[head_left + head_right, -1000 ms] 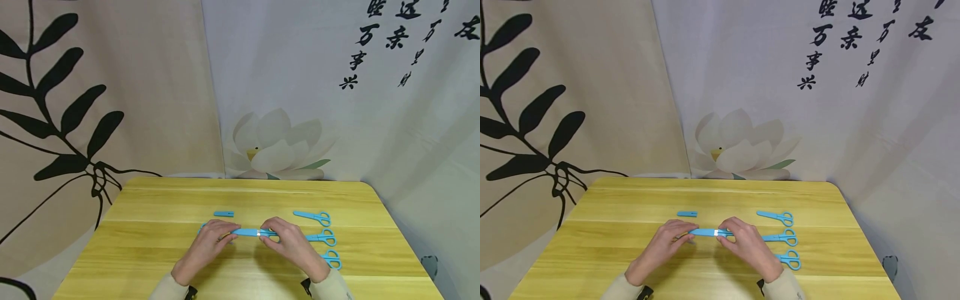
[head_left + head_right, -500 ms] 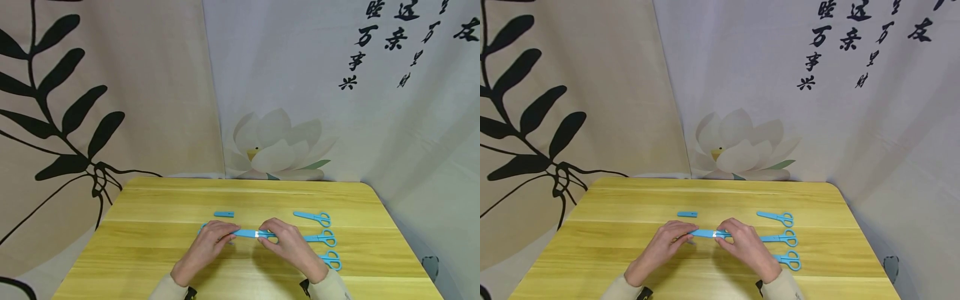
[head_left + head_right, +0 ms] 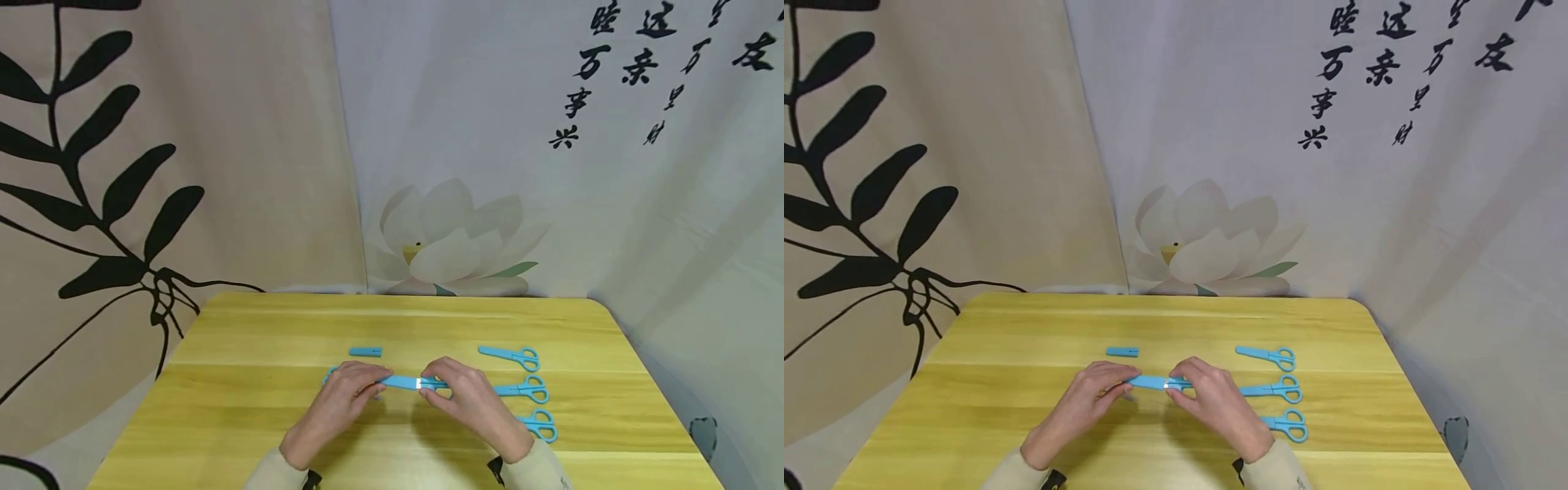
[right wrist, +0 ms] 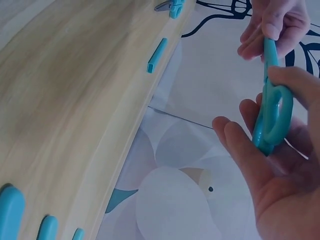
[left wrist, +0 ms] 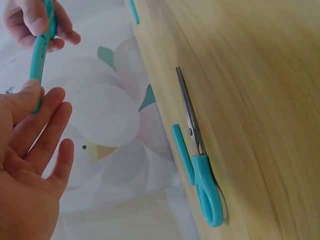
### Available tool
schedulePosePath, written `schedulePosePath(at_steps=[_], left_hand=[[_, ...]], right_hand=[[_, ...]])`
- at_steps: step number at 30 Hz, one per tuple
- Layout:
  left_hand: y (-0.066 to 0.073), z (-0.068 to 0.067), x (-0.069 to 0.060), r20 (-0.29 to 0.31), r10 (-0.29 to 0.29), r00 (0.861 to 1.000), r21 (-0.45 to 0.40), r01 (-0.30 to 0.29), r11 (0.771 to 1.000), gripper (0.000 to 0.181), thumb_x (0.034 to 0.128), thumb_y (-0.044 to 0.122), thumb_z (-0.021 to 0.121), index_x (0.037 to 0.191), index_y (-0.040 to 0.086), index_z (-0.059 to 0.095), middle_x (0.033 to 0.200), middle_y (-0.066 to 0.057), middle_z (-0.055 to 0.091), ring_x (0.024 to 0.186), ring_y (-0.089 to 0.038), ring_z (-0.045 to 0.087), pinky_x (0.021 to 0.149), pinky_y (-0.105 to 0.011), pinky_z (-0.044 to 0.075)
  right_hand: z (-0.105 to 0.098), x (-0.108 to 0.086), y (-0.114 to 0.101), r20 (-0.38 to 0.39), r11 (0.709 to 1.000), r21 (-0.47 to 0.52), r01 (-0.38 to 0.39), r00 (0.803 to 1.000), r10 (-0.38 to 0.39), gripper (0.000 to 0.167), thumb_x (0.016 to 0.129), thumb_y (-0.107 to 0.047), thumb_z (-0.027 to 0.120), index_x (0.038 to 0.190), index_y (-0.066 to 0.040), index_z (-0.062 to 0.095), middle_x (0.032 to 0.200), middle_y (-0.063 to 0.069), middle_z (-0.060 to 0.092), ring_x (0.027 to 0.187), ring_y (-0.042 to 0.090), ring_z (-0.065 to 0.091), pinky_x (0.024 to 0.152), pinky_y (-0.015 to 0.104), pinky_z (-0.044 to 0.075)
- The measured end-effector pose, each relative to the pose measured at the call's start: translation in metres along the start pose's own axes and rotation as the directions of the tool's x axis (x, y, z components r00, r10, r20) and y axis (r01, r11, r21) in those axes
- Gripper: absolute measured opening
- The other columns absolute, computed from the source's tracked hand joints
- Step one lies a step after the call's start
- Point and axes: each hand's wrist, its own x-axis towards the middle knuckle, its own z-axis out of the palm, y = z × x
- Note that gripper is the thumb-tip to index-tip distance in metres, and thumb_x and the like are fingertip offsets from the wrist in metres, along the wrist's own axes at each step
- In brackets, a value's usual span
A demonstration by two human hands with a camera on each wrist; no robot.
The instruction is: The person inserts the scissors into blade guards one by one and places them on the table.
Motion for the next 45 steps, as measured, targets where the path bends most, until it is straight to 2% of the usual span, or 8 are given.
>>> schedulePosePath(at_steps=[5, 14, 27, 31, 37, 42, 45], left_hand=[[0.0, 0.002, -0.003, -0.008, -0.002, 1.0, 0.006, 0.002, 1.0, 0.028, 0.0852, 0.004, 0.083, 0.112, 0.01, 0.079, 0.107, 0.0, 0.078, 0.096, -0.018, 0.074, 0.083, -0.041, 0.06], [0.0, 0.003, -0.001, 0.021, -0.023, 1.0, -0.01, 0.023, 1.0, 0.029, 0.0857, 0.004, 0.082, 0.114, 0.01, 0.079, 0.103, 0.004, 0.079, 0.091, -0.014, 0.073, 0.083, -0.038, 0.058], [0.001, 0.004, -0.002, 0.037, -0.028, 0.999, -0.003, 0.028, 1.0, 0.027, 0.0862, 0.004, 0.082, 0.113, 0.01, 0.079, 0.104, 0.002, 0.079, 0.092, -0.016, 0.072, 0.081, -0.037, 0.059], [0.002, 0.004, -0.002, 0.055, -0.055, 0.997, 0.001, 0.055, 0.999, 0.027, 0.086, 0.004, 0.082, 0.112, 0.009, 0.079, 0.105, 0.002, 0.079, 0.094, -0.017, 0.073, 0.082, -0.039, 0.059], [0.006, 0.003, -0.004, 0.138, -0.154, 0.978, 0.002, 0.155, 0.988, 0.024, 0.0877, 0.009, 0.083, 0.111, 0.01, 0.08, 0.107, 0.002, 0.078, 0.099, -0.019, 0.071, 0.086, -0.043, 0.058], [0.005, 0.004, -0.008, 0.174, -0.208, 0.962, -0.01, 0.213, 0.977, 0.024, 0.0895, 0.012, 0.082, 0.114, 0.012, 0.08, 0.109, 0.004, 0.078, 0.1, -0.018, 0.069, 0.086, -0.041, 0.057], [0.003, 0.003, -0.011, 0.205, -0.224, 0.953, -0.047, 0.238, 0.97, 0.029, 0.0903, 0.012, 0.081, 0.119, 0.01, 0.078, 0.114, 0.003, 0.077, 0.103, -0.02, 0.07, 0.088, -0.043, 0.057]], right_hand=[[0.003, 0.0, -0.001, 0.004, 1.0, 0.003, 0.004, 1.0, -0.004, 0.017, 0.088, -0.018, 0.085, 0.099, -0.014, 0.074, 0.103, -0.003, 0.073, 0.087, 0.012, 0.071, 0.073, 0.029, 0.061], [0.003, 0.001, -0.002, -0.004, 1.0, -0.004, 0.01, 1.0, -0.01, 0.019, 0.087, -0.018, 0.086, 0.101, -0.012, 0.074, 0.104, -0.002, 0.073, 0.088, 0.013, 0.072, 0.073, 0.03, 0.062], [0.005, -0.001, -0.002, 0.01, 1.0, 0.002, 0.0, 1.0, 0.0, 0.019, 0.087, -0.017, 0.086, 0.1, -0.012, 0.074, 0.104, -0.001, 0.074, 0.087, 0.014, 0.072, 0.073, 0.029, 0.062], [0.008, -0.001, 0.0, 0.026, 1.0, 0.01, 0.001, 1.0, -0.001, 0.018, 0.087, -0.017, 0.086, 0.1, -0.011, 0.074, 0.103, 0.0, 0.074, 0.087, 0.013, 0.072, 0.072, 0.028, 0.062], [0.008, 0.0, 0.005, 0.075, 1.0, 0.017, 0.003, 0.997, -0.004, 0.018, 0.088, -0.016, 0.085, 0.101, -0.01, 0.074, 0.105, 0.001, 0.074, 0.092, 0.015, 0.072, 0.077, 0.029, 0.062], [0.004, 0.002, 0.007, 0.105, 0.998, -0.062, 0.017, 0.994, -0.011, 0.019, 0.086, -0.02, 0.088, 0.099, -0.014, 0.076, 0.115, 0.003, 0.069, 0.105, 0.021, 0.067, 0.084, 0.036, 0.06], [0.001, 0.001, 0.008, 0.119, 0.994, -0.106, 0.024, 0.993, -0.012, 0.017, 0.085, -0.023, 0.089, 0.097, -0.017, 0.077, 0.111, 0.0, 0.065, 0.101, 0.019, 0.062, 0.083, 0.035, 0.058]])
